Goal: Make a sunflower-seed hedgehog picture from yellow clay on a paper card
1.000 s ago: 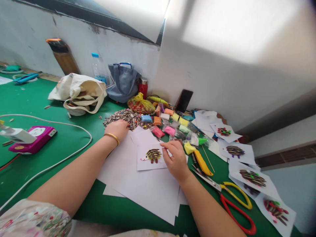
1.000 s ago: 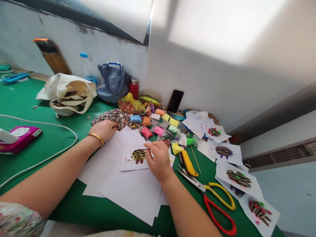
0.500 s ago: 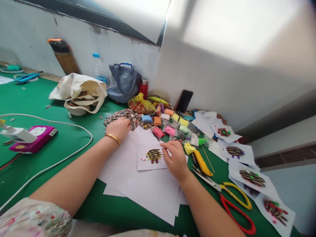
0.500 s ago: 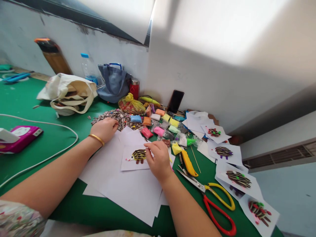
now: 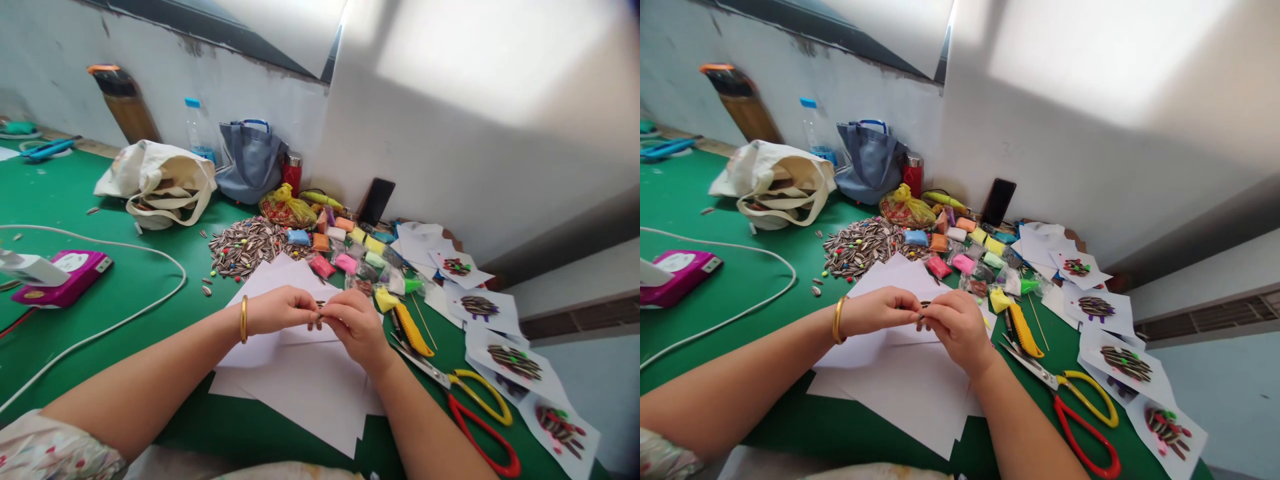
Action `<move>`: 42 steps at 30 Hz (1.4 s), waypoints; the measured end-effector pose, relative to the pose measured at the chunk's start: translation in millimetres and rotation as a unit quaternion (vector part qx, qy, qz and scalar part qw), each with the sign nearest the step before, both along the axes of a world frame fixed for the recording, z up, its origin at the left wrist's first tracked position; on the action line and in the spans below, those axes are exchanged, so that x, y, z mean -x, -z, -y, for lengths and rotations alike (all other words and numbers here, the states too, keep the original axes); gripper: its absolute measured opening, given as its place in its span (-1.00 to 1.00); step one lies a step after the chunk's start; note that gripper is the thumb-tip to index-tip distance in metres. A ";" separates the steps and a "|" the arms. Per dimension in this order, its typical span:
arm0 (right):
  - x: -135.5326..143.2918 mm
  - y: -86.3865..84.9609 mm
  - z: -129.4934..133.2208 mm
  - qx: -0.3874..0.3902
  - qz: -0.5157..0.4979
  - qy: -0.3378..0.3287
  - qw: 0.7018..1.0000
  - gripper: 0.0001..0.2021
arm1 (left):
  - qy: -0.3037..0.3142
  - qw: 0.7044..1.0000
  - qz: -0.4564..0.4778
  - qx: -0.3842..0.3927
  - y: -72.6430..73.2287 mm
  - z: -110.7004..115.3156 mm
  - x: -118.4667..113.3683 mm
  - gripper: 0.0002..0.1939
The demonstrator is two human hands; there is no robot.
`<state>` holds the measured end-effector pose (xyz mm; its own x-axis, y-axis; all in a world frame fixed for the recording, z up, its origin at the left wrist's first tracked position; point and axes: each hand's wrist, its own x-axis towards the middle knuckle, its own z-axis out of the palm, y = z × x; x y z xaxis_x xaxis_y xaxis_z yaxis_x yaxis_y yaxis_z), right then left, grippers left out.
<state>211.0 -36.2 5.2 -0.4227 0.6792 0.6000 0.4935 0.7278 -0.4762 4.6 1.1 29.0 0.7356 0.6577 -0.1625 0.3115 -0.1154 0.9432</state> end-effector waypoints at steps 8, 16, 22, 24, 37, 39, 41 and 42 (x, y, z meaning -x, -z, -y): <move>-20.4 2.8 -12.2 0.100 0.126 0.048 0.986 -0.90 | -0.113 0.970 -0.157 -0.145 13.7 -9.8 1.3 -0.74; -20.0 5.9 -12.9 0.135 0.166 0.054 0.975 -0.88 | -0.132 0.927 -0.255 -0.240 27.7 -22.8 6.9 -0.68; -13.3 10.8 -11.8 0.088 0.168 0.062 0.980 -0.89 | -0.115 0.926 -0.268 -0.239 32.2 -24.1 8.1 -0.65; -11.6 12.7 -11.5 0.081 0.172 0.059 0.980 -0.88 | -0.112 0.926 -0.270 -0.239 32.9 -24.3 8.0 -0.65; -7.2 17.8 -11.2 0.065 0.189 0.065 0.978 -0.89 | -0.114 0.929 -0.263 -0.236 33.6 -24.7 8.1 -0.65; -6.5 18.1 -10.7 0.058 0.199 0.066 0.976 -0.89 | -0.115 0.929 -0.262 -0.234 33.9 -24.9 8.1 -0.66; -6.1 18.3 -10.5 0.052 0.215 0.067 0.973 -0.89 | -0.116 0.929 -0.262 -0.234 34.5 -25.1 8.3 -0.66; -5.9 18.4 -10.5 0.048 0.223 0.069 0.971 -0.89 | -0.115 0.929 -0.262 -0.234 34.8 -25.3 8.4 -0.66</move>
<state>217.0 -25.7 -13.2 -0.5277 0.7910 0.3095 0.7553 0.6037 -0.2551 -3.9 26.4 -5.8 0.4664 0.8770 -0.1154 0.7817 -0.3475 0.5179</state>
